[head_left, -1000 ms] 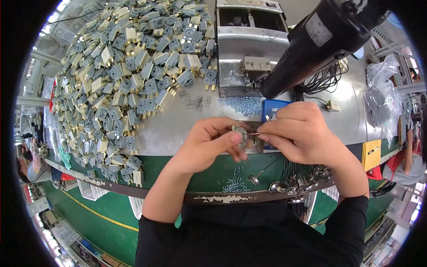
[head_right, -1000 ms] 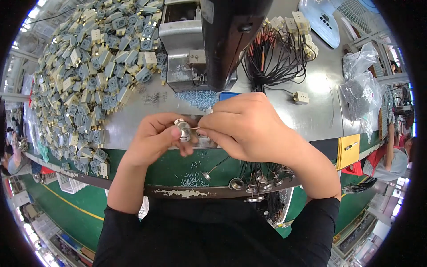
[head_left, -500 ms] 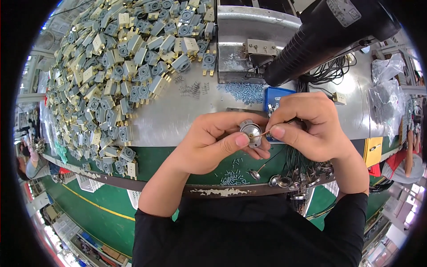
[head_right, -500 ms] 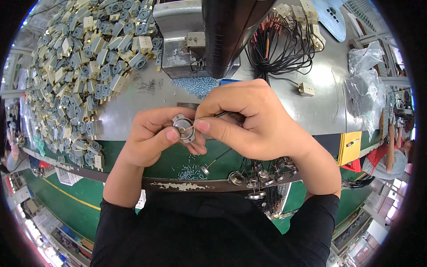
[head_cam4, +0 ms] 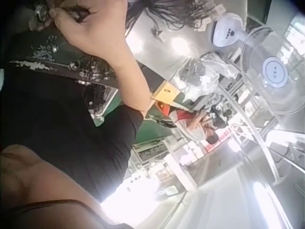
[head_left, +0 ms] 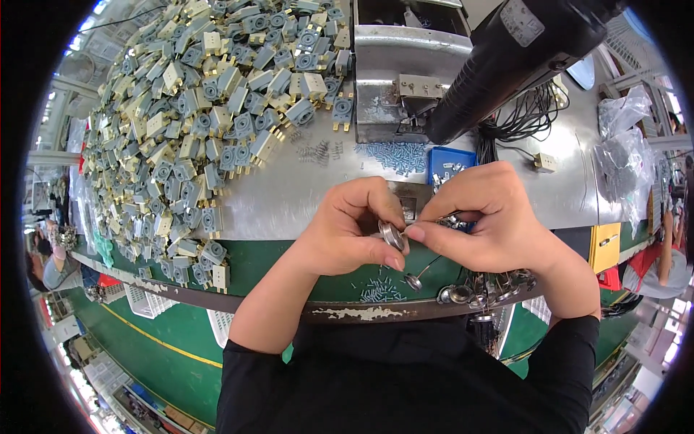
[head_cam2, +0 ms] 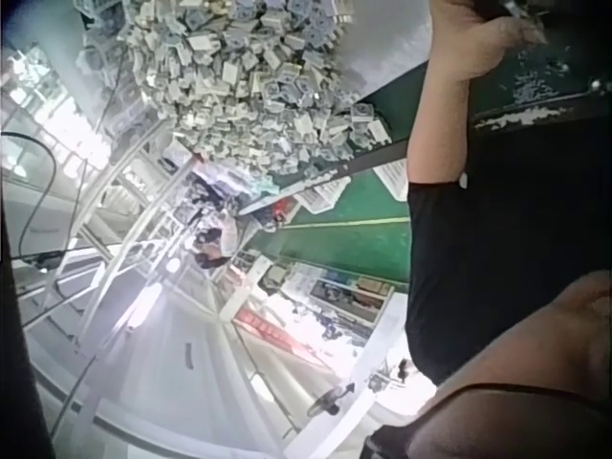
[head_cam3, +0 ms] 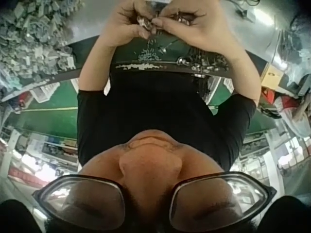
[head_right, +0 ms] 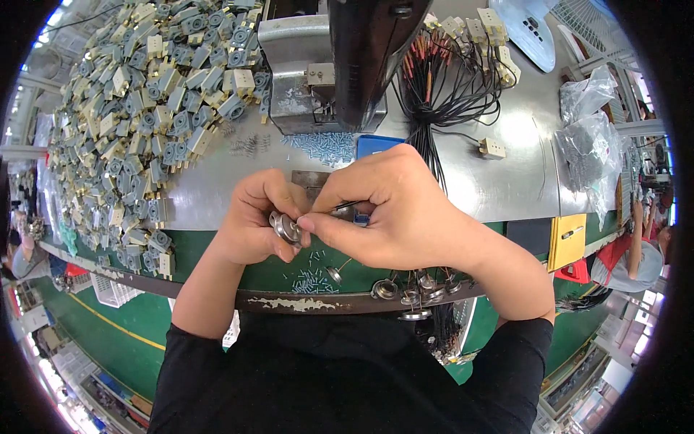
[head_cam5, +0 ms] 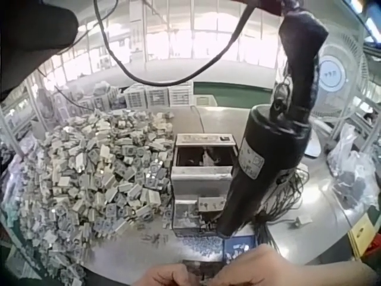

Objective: Assembling electronic components by connecting wire harnesses and using a power screwdriver to secure them.

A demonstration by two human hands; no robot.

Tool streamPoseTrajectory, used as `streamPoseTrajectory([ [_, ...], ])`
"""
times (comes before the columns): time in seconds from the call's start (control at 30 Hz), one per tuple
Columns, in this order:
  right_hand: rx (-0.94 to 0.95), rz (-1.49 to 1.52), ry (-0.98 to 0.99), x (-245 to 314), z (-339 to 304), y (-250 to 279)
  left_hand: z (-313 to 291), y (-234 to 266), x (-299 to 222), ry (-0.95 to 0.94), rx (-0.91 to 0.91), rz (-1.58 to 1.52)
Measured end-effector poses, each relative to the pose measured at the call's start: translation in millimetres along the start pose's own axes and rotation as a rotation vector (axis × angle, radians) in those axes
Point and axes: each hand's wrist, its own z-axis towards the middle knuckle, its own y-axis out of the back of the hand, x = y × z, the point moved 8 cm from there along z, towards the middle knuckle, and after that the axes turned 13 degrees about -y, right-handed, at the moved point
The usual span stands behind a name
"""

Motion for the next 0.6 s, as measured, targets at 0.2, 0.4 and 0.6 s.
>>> streamPoseTrajectory([
  [0.2, -0.163, -0.248, 0.223, 1, -10, -3, -1, 3, -24, -0.367, 0.069, 0.676],
  [0.4, -0.278, -0.199, 0.238, 14, -12, 2, -1, -5, -33, -0.387, -0.086, 0.561],
  [0.6, -0.064, -0.165, 0.054, 6, -9, -3, -1, -10, -55, -0.433, 0.01, 0.999],
])
